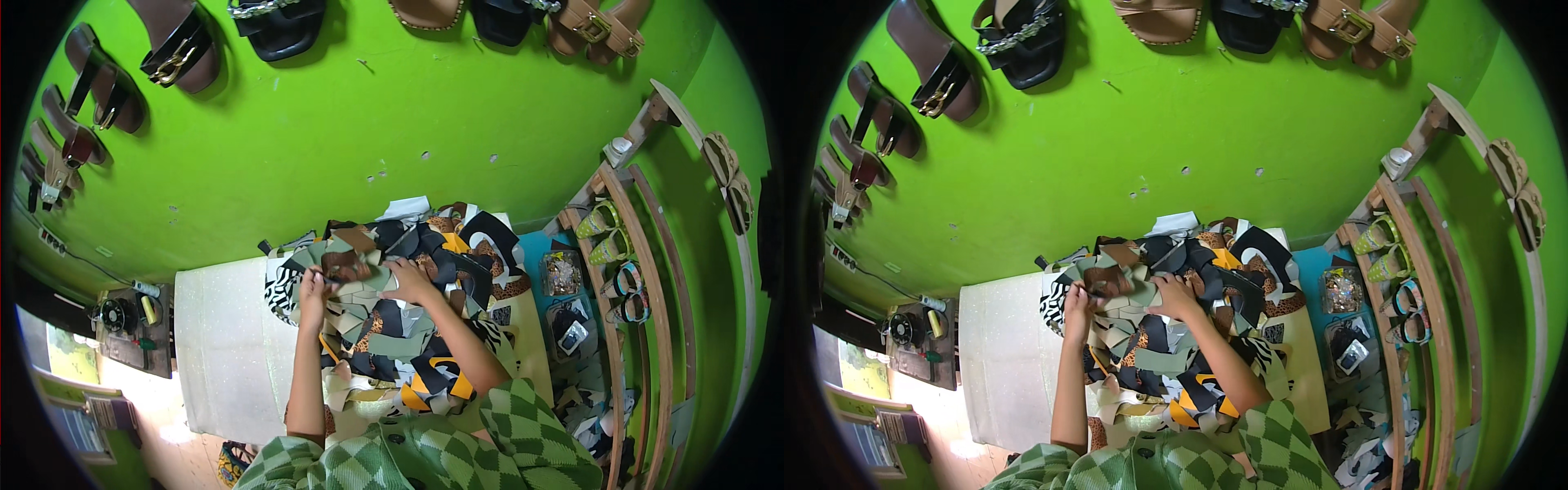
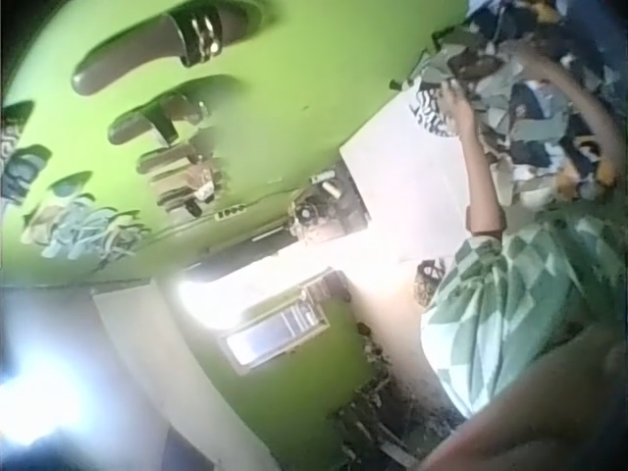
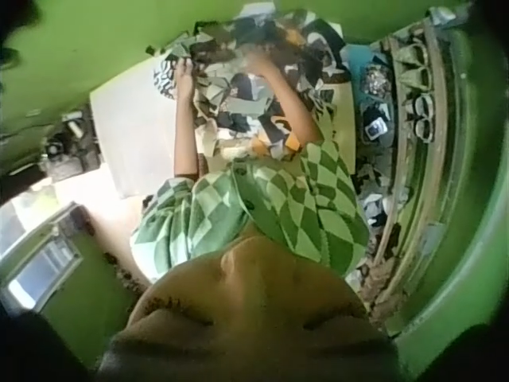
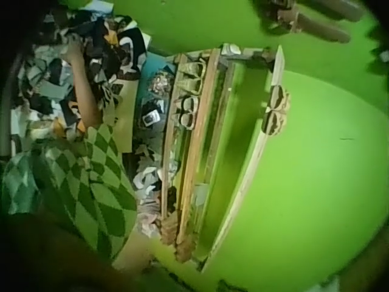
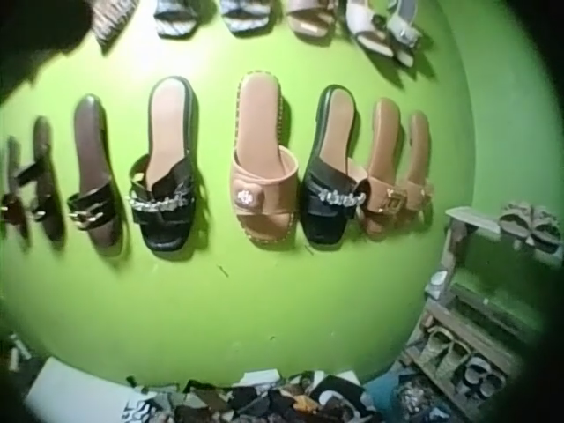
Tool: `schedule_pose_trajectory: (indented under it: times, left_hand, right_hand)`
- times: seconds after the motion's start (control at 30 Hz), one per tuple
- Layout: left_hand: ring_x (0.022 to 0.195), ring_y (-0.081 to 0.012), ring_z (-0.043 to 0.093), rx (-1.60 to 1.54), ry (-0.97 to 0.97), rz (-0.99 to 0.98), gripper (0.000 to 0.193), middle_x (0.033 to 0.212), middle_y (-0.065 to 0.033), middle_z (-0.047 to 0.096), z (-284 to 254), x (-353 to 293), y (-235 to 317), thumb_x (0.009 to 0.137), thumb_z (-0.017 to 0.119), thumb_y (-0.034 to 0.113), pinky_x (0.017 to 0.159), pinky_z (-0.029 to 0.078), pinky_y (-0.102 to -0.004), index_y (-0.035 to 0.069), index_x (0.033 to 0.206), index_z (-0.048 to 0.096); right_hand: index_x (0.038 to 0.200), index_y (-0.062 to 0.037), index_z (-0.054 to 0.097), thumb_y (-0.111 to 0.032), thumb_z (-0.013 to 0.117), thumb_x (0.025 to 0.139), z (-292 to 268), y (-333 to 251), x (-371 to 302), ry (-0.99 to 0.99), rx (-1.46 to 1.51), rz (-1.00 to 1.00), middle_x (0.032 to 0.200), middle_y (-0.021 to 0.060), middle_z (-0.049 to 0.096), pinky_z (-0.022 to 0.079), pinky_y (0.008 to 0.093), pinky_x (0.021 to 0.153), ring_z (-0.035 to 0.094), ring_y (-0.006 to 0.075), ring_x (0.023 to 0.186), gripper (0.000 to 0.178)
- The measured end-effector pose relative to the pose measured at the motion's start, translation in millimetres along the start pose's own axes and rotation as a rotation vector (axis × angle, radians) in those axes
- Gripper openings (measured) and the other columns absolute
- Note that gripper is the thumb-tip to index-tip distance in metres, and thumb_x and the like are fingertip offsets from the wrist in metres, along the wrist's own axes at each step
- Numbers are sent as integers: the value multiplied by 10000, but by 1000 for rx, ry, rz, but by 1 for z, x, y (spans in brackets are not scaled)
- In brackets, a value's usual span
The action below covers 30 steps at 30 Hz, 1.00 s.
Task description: Sorting and matching leather and fabric shoe upper components on a workbench.
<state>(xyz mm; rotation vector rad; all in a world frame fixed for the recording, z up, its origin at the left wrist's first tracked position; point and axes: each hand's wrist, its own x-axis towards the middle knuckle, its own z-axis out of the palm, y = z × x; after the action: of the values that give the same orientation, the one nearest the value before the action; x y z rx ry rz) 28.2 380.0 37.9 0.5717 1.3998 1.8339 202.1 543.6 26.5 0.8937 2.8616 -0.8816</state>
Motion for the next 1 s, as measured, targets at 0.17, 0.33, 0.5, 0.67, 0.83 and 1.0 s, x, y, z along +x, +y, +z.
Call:
schedule_pose_trajectory:
  times: [0.17,0.33,0.5,0.67,0.83,1.0]
  left_hand:
    - [738,-119,462,570,43,133,117,828,-22,492,-27,-45,-23,956,427,122,707,390,-233,35,997,494]
    - [757,-123,530,638,-112,-8,128,825,-70,555,-30,-80,-24,925,491,104,697,434,-257,10,1011,508]
    - [803,-104,545,607,-102,-36,178,933,-38,551,-39,-88,-32,887,533,27,708,447,-236,16,1061,500]
    - [1041,-286,512,755,-105,185,417,1117,-178,504,-14,-79,-32,744,691,71,893,410,-350,-7,1109,507]
    - [1188,-357,392,843,-105,267,688,1258,-202,389,15,-89,-30,680,770,208,1007,328,-384,-8,1239,433]
    - [1183,-383,386,933,-3,288,678,1254,-216,386,21,-94,-50,678,765,196,1006,324,-403,-7,1234,434]
  right_hand:
    - [1146,-68,546,-296,745,691,25,-5,-9,183,78,43,1030,174,598,393,416,887,555,324,1000,547]
    - [1051,-18,603,-255,724,725,0,-2,-43,227,216,13,926,179,625,438,412,794,591,339,888,421]
    - [1148,-43,568,-103,655,782,-39,-9,-68,333,518,-214,1055,168,575,454,353,858,571,297,984,381]
    - [1143,-47,550,62,614,711,-68,56,-103,406,367,-37,1103,124,553,466,314,845,566,235,1033,450]
    - [1075,-41,592,-120,745,667,-11,92,-132,96,607,63,839,105,650,499,295,692,637,200,760,443]
    - [958,-1,618,-51,631,745,25,41,-157,-286,581,-149,766,116,639,466,285,661,581,162,679,219]
